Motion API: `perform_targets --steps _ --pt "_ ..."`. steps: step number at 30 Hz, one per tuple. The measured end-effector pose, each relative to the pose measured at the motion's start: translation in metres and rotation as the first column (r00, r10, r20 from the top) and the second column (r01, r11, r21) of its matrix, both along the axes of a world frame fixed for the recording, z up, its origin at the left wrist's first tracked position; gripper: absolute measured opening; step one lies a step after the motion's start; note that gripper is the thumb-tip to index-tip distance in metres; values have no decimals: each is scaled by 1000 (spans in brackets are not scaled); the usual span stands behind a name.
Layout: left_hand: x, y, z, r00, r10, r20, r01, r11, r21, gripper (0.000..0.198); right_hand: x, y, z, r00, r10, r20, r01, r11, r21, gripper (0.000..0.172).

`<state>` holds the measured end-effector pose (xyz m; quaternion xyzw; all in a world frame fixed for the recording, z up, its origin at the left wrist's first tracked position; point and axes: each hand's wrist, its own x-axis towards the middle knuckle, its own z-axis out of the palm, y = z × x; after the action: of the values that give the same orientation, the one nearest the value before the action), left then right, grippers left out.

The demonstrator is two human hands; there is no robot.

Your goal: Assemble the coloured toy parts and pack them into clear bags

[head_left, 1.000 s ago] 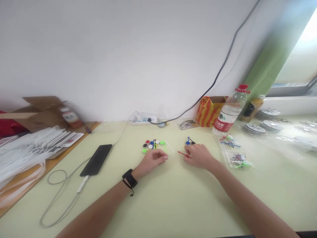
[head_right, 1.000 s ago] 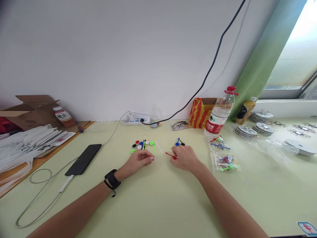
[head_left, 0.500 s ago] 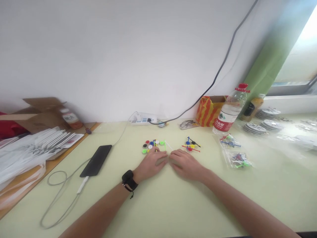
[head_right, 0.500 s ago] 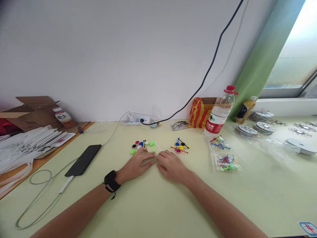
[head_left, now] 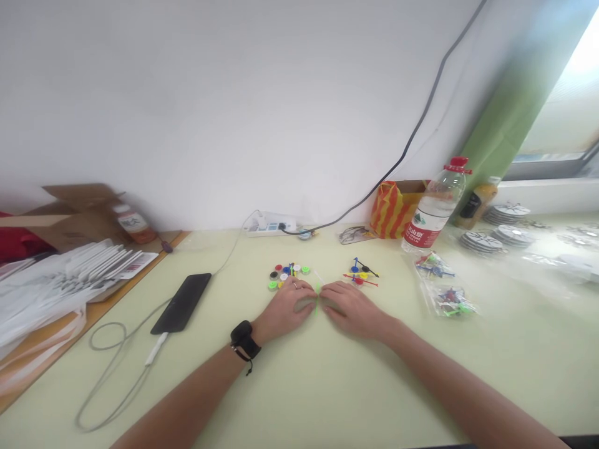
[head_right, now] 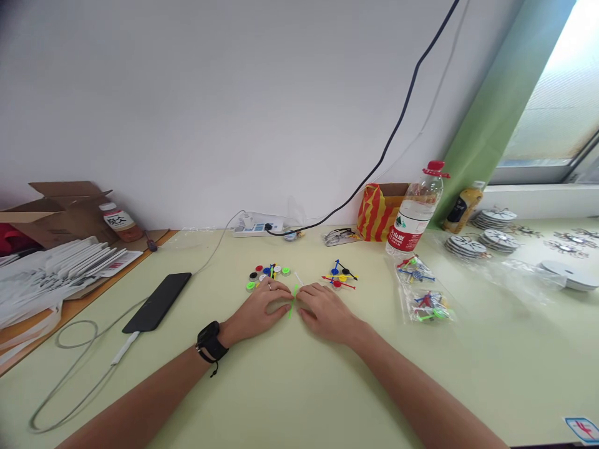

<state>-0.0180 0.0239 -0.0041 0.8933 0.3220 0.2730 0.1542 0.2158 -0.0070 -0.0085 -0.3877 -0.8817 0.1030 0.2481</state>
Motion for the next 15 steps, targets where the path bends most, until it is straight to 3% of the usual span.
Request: perform_targets --steps 4,9,15 --pt "0 -2 1 1000 -30 -8 29 999 -34 26 0 0 -2 1000 -15 8 15 1000 -1 20" --pt "-1 -2 2 998 -58 -20 57 996 -65 13 1 2 -5 992 -121 42 122 992 -25 27" --pt "1 -5 4 995 -80 -56 77 995 -59 19 2 2 -4 989 -137 56 138 990 -20 29"
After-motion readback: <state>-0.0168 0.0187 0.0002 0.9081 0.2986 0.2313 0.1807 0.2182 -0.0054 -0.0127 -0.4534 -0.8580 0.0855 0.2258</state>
